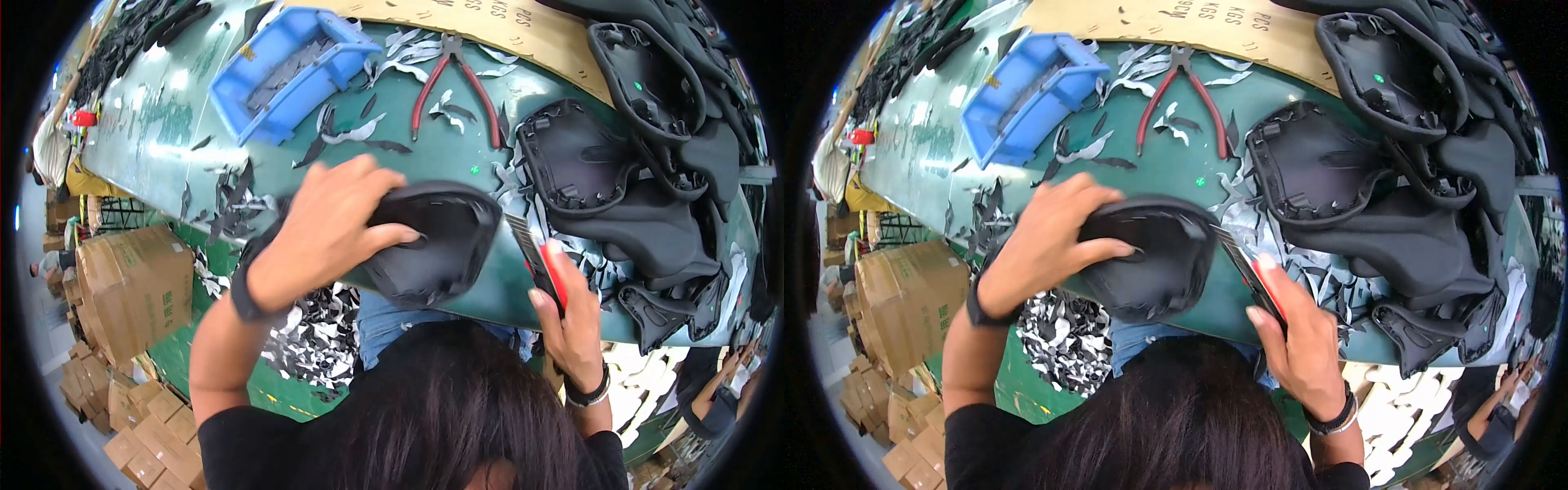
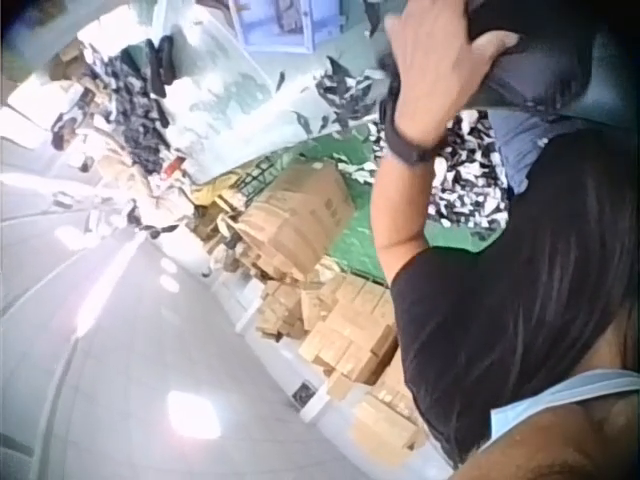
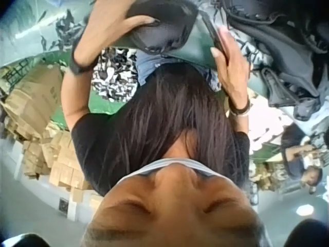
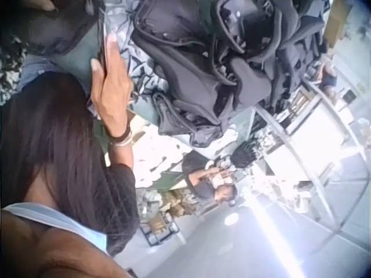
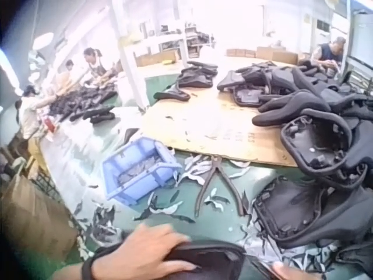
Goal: The person trims excess fabric from bicycle seats using a utility knife, discarding the fabric scraps into a cardboard box.
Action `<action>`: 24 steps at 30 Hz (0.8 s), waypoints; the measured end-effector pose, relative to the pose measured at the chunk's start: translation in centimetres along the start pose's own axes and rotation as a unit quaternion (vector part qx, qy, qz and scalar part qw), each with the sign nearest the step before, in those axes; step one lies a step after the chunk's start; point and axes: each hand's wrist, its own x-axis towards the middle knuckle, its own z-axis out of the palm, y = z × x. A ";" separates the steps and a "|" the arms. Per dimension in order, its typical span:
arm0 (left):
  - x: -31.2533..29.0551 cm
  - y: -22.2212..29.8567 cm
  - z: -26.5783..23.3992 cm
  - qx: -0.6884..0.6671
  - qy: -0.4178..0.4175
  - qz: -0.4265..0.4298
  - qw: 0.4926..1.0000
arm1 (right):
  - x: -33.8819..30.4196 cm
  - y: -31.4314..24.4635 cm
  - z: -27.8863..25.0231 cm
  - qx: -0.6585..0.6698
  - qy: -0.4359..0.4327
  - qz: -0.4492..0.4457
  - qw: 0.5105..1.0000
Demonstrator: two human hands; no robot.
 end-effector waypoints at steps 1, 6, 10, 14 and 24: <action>-0.8 0.5 -0.4 -0.044 0.006 -0.090 0.995 | -0.3 0.1 0.4 0.058 0.065 -0.022 0.996; -5.0 2.3 3.7 -0.270 0.139 -0.226 0.926 | -0.8 -0.8 2.1 0.250 -0.066 0.153 0.954; -6.0 4.4 6.7 -0.344 0.207 -0.275 0.874 | 1.0 -1.2 2.7 0.242 -0.067 0.172 0.953; -6.5 5.4 7.8 -0.360 0.224 -0.291 0.858 | 2.4 -0.9 2.6 0.189 -0.100 0.072 0.974; -6.7 8.3 11.2 -0.330 0.325 -0.326 0.824 | -0.8 -2.0 2.8 0.140 -0.137 0.082 0.977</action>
